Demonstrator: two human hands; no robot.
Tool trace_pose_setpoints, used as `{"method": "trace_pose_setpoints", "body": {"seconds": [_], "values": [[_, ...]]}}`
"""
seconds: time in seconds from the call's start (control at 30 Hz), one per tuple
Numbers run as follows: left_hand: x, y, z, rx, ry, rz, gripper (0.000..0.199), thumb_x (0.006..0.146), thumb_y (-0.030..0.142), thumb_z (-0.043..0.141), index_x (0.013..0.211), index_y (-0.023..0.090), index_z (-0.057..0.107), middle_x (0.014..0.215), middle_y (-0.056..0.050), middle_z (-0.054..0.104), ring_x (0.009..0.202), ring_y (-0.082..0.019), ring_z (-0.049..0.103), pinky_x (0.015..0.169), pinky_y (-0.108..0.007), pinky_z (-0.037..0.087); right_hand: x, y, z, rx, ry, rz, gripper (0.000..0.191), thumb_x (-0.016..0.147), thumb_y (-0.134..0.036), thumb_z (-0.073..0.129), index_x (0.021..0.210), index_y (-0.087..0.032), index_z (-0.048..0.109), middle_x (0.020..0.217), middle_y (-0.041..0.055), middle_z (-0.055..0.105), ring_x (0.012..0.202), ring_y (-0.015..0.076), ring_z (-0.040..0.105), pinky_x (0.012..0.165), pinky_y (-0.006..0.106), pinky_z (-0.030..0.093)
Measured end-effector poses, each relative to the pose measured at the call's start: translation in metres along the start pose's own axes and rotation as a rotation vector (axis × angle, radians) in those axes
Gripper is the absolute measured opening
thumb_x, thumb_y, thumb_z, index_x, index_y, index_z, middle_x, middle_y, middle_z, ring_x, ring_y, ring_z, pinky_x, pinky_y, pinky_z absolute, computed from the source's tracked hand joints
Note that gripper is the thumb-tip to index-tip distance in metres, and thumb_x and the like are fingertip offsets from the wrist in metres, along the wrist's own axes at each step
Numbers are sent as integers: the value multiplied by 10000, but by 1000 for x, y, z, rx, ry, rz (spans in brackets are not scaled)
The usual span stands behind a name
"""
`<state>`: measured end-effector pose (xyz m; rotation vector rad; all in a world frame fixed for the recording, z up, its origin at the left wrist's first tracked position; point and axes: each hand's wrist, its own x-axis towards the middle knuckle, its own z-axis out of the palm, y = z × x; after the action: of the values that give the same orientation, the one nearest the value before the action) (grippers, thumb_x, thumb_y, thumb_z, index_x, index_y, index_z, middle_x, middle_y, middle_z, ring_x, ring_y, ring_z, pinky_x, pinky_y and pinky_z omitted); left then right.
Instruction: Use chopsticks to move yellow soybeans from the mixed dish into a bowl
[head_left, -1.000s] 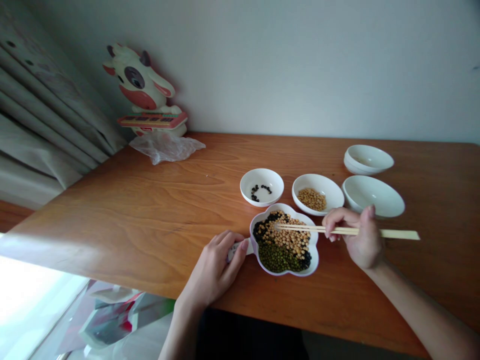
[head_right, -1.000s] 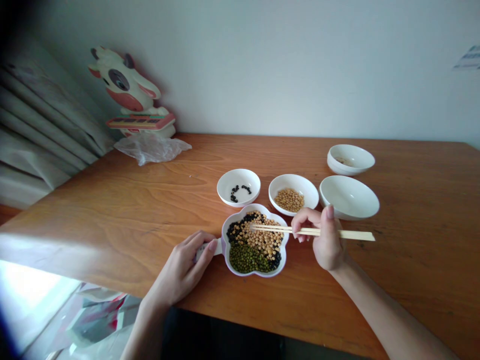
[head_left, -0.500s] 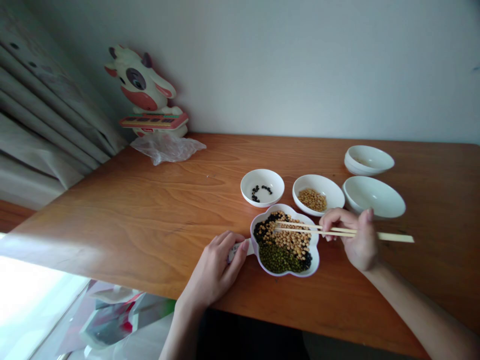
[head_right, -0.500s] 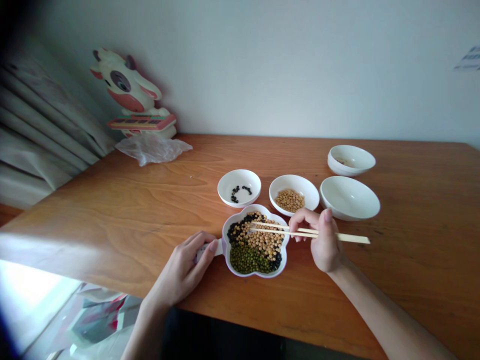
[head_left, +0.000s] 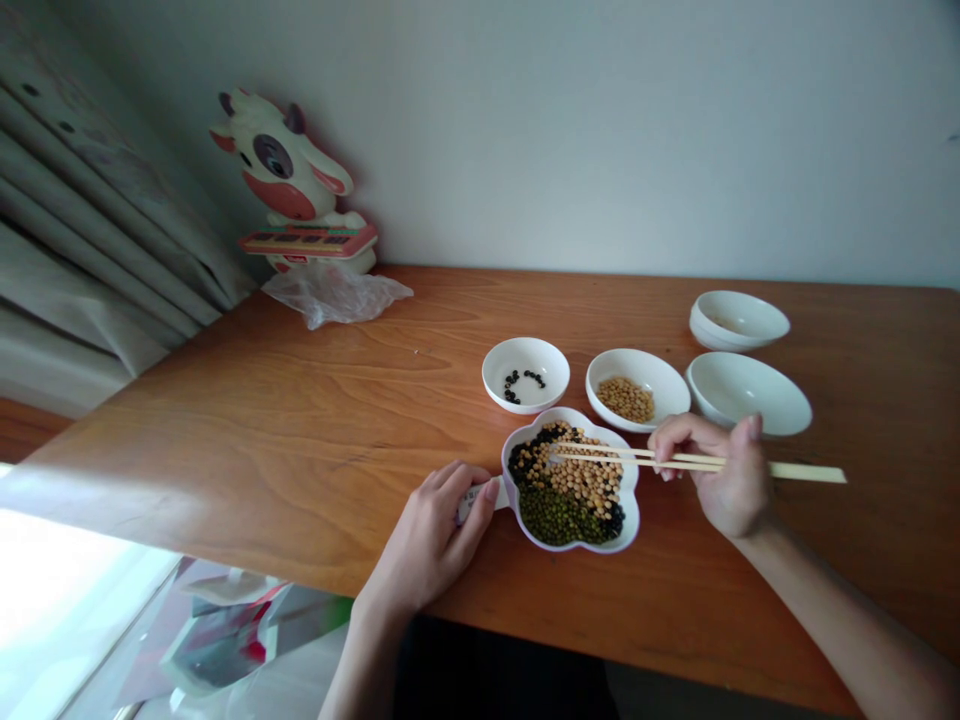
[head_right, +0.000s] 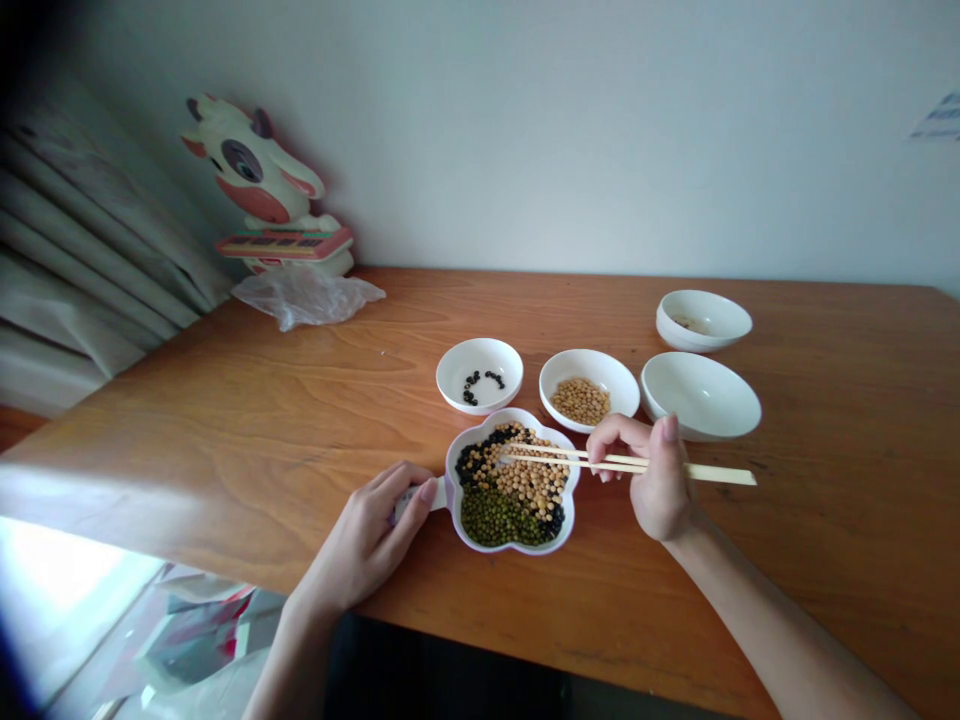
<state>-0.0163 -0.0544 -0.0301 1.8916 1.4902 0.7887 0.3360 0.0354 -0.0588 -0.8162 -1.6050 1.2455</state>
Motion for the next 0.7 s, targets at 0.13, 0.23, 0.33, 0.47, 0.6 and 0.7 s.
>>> {"method": "trace_pose_setpoints", "body": {"seconds": [0.13,0.23,0.33,0.47,0.6,0.7], "values": [[-1,0,0,-5,0,0,244,1123,385,466,1011,239,626,966,-11,665,882,-176,633,848,-307,438,-3,8,-3,-2,-13,9,334,1006,-390,658,1271,-187,676,1272,91,713,1047,217,718,887,425,632],[-1,-1,1,-6,5,7,232,1123,378,469,1023,245,631,971,-6,667,884,-171,635,856,-305,438,-4,11,-4,0,-8,19,340,1005,-390,659,1279,-189,673,1283,92,709,1059,221,717,895,431,631],[0,-1,1,-5,0,7,232,1122,381,472,1020,246,631,977,-7,671,898,-174,639,866,-308,438,-5,12,-6,5,3,31,341,1006,-389,658,1284,-192,672,1292,94,706,1066,222,716,900,433,630],[0,-1,1,-5,-8,-4,241,1124,389,465,1021,245,629,976,-13,673,897,-182,640,862,-317,439,-5,12,-8,9,21,49,345,1006,-389,658,1291,-195,670,1306,97,702,1080,226,713,911,440,628],[-1,-1,0,-8,-5,-2,239,1123,388,463,1032,242,628,979,-22,675,903,-192,641,866,-324,443,-4,12,-6,13,29,59,345,1005,-389,658,1290,-195,670,1304,96,703,1079,226,714,910,439,629],[-2,-1,0,-6,-1,3,237,1121,380,466,1021,239,629,966,-22,675,890,-193,638,858,-322,447,-3,10,-4,15,41,60,336,1007,-390,655,1281,-196,674,1295,94,707,1067,221,716,902,432,631]]}}
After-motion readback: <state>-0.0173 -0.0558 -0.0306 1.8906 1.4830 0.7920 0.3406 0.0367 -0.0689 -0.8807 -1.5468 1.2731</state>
